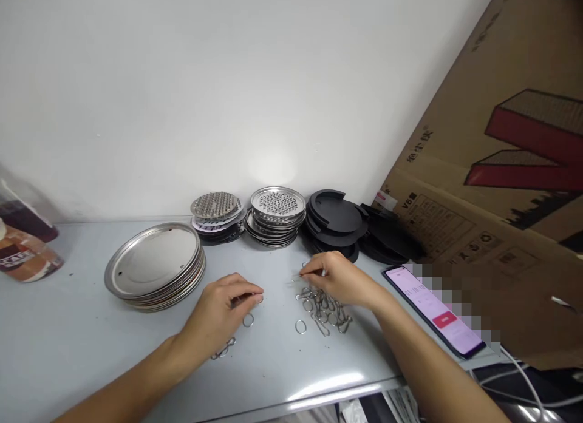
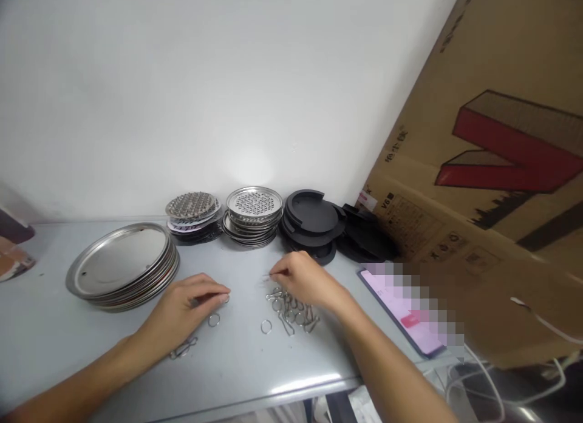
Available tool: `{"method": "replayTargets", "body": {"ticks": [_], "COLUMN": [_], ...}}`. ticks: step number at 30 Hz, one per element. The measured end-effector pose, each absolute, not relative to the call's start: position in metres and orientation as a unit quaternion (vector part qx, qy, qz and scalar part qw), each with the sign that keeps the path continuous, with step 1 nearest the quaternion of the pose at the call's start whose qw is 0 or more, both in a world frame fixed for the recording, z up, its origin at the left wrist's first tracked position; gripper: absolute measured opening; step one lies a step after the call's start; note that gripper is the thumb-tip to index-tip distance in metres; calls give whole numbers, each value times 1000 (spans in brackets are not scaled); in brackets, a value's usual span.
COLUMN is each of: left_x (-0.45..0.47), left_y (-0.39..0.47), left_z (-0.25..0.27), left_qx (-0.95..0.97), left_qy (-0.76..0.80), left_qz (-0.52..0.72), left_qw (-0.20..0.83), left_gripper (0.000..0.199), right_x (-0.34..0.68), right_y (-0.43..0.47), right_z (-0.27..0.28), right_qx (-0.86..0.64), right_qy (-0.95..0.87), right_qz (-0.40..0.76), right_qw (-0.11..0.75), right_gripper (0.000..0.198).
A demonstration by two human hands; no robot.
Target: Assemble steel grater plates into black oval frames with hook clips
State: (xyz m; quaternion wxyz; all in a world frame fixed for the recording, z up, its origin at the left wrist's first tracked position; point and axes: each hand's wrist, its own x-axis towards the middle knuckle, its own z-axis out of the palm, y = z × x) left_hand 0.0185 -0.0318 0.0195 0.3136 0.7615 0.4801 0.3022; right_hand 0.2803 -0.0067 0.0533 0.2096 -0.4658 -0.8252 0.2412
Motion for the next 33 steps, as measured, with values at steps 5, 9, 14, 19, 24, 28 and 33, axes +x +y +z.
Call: {"method": "replayTargets", "body": {"ticks": [5,9,14,19,24,28,33], "left_x": [30,14,-30,-36,-18,-4,1], "left_y": [-32,-28,-26,-31,-31,-31,-30], "left_z": [22,39,56,57,51,40,35], "left_qx": [769,781,797,840,773,671,577], "left_qy": [433,448,478,439,447,423,379], "left_qz": [265,225,61,5,69,191,226], "left_qw": [388,373,364,319,446,578,687], "left_gripper": [23,25,33,21,15,19,21], "right_x": [321,319,287,254,233,219,216], "right_y": [5,8,-1,-15,-28,-38,-43], "right_z": [61,59,49,37,31,30,32], "right_qx": [-469,-519,-484,-412,-386,-324,-305], "right_qy": [-822,-796,-800,-827,-814,-813,-809], "right_qz": [313,287,312,329,355,372,358], "right_qw": [81,122,167,196,251,309,354], "right_gripper": [22,24,22,18,18,31,17]}}
